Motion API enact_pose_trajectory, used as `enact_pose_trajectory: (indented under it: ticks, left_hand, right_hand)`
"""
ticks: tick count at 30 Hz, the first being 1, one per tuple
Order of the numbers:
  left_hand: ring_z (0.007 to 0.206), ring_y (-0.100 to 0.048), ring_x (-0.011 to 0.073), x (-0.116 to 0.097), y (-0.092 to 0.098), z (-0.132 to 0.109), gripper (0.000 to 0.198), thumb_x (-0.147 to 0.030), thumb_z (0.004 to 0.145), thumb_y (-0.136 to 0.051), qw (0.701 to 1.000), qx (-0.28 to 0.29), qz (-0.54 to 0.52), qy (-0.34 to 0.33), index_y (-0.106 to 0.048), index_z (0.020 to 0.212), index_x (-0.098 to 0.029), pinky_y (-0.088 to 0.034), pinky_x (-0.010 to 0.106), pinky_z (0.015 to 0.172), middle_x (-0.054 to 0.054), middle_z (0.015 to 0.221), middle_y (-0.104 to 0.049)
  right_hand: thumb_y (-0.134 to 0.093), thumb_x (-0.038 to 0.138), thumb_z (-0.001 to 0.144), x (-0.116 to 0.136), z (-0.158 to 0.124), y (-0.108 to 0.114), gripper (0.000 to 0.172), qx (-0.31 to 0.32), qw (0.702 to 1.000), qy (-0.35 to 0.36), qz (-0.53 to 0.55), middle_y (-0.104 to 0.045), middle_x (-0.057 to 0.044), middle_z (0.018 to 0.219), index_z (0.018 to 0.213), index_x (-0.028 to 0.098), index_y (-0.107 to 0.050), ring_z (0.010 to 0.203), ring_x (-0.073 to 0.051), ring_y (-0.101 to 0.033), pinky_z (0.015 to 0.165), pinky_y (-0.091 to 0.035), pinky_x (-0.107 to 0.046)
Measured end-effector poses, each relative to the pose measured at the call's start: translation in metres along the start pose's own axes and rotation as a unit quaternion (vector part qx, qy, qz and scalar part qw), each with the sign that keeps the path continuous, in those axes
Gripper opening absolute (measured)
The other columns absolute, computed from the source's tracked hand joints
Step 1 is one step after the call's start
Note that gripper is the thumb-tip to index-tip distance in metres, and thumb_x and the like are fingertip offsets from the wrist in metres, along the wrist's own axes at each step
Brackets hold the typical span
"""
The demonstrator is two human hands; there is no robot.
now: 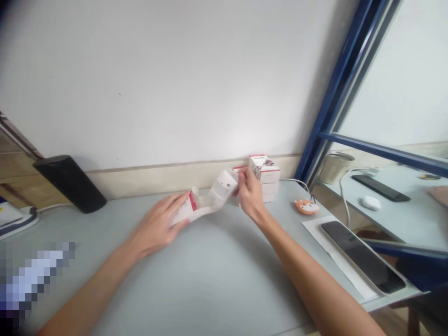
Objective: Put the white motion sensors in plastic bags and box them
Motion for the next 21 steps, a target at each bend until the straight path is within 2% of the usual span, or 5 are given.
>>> enact_pose_trajectory:
  ticks: [5,9,13,16,21]
  left_hand:
    - [0.148,-0.043,0.0349,-0.002,0.009,0.0,0.06,-0.042,0.101,-0.055,0.999,-0.044,-0.012,-0.001,-0.046,0.159,-0.03,-0.037,0.056,0.123,0.01,0.158,-0.05]
    - [0.14,-0.051,0.0292,-0.022,0.013,0.002,0.046,-0.043,0.106,-0.049,0.964,-0.096,-0.231,0.094,-0.056,0.15,-0.031,-0.04,0.051,0.121,0.008,0.149,-0.057]
    - [0.111,-0.066,0.0263,-0.055,-0.018,0.002,0.053,-0.054,0.101,-0.058,0.753,0.022,-0.619,0.223,-0.057,0.145,-0.024,-0.059,0.04,0.089,0.012,0.129,-0.067]
    - [0.098,-0.066,0.0224,-0.074,-0.029,0.001,0.043,-0.048,0.101,-0.061,0.596,0.063,-0.764,0.239,-0.067,0.131,-0.018,-0.058,0.032,0.073,0.013,0.119,-0.069]
    - [0.091,-0.064,0.0187,-0.072,-0.04,-0.002,0.036,-0.042,0.101,-0.064,0.504,0.062,-0.822,0.257,-0.07,0.129,-0.022,-0.055,0.029,0.067,0.013,0.124,-0.069]
  right_hand:
    - [-0.06,0.064,0.095,-0.015,0.001,-0.003,0.038,-0.013,0.99,-0.079,0.117,-0.055,0.002,0.068,0.088,0.027,-0.052,0.058,-0.02,-0.056,0.053,-0.048,-0.035]
    - [-0.066,0.058,0.092,-0.012,-0.007,-0.018,0.037,0.018,0.97,-0.127,0.205,-0.053,0.003,0.07,0.082,0.026,-0.052,0.058,-0.016,-0.052,0.052,-0.047,-0.03]
    - [-0.069,0.056,0.092,-0.003,-0.019,-0.039,0.034,0.091,0.951,-0.167,0.244,-0.053,0.004,0.072,0.086,0.025,-0.056,0.06,-0.014,-0.052,0.053,-0.047,-0.027]
    - [-0.063,0.063,0.096,0.002,-0.023,-0.043,0.036,0.109,0.951,-0.176,0.228,-0.058,0.003,0.079,0.1,0.027,-0.061,0.065,-0.015,-0.058,0.057,-0.052,-0.028]
    - [-0.063,0.064,0.096,0.019,-0.026,-0.049,0.041,0.183,0.953,-0.131,0.204,-0.064,0.001,0.088,0.114,0.027,-0.063,0.07,-0.015,-0.062,0.059,-0.054,-0.028]
Point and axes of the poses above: each hand's wrist, its own z-axis towards the middle knuckle, its own y-axis out of the back of the hand, x = y × z, the point moved 7 cm from there along z, towards the middle knuckle
